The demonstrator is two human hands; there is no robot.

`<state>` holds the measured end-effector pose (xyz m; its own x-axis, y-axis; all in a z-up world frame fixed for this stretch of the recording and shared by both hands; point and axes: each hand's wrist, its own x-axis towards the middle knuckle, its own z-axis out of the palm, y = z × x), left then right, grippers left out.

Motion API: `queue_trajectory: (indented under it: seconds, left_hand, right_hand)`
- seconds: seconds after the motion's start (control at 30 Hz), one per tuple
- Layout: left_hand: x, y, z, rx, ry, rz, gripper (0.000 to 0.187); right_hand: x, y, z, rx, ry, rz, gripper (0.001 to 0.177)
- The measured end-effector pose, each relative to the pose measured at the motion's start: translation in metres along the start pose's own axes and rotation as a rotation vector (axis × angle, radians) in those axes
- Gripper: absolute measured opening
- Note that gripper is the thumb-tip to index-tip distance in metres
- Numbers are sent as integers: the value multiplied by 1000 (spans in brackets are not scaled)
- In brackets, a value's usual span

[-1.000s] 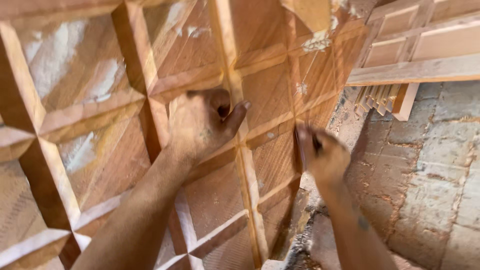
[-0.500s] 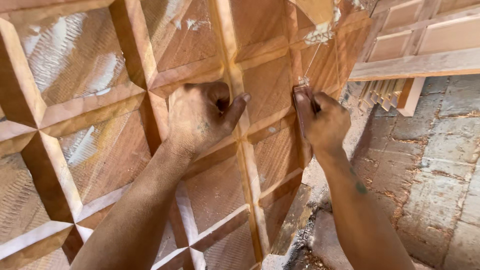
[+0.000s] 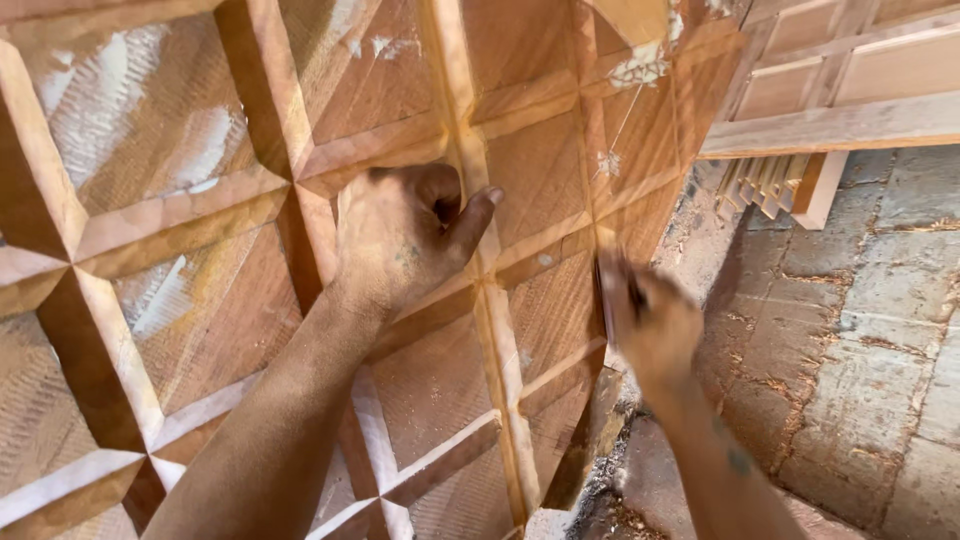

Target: The person sands a large wooden panel featuring a geometric diamond pattern. Using a sanding block in the right hand, they smooth the raised surfaces and edges of the pattern while supporting the work with the left hand. The camera provides a first-person perspective of the repetitive sanding motion across the wood surface.

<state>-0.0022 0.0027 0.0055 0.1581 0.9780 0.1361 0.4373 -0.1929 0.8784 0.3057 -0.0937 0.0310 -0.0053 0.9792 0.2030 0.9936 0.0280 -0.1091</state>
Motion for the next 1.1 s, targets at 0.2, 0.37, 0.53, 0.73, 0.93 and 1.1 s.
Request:
queue_trajectory:
  seconds: [0.2,0.37,0.53,0.73,0.93,1.1]
  left_hand:
    - [-3,2,3,10,-4,-8,43]
    - [-2,-3,-2,-28,65,80,44]
    - [-1,4,-4,-1,-20,-24,40]
    - [-3,9,-10,-24,14,-2,46]
    - [-1,17,-12,9,-44,-140,38]
    - [-1,17,-10,18,-152,-204,40]
  right_hand:
    - [50,5,24,313,211,-284,36]
    - [12,10,10,59,113,-180,34]
    - [6,3,1,49,61,-87,31]
    - [69,-7,30,192,166,-108,29]
    - [23,-10,2,-107,-37,109,33]
    - [167,-40,45,-139,26,158,33]
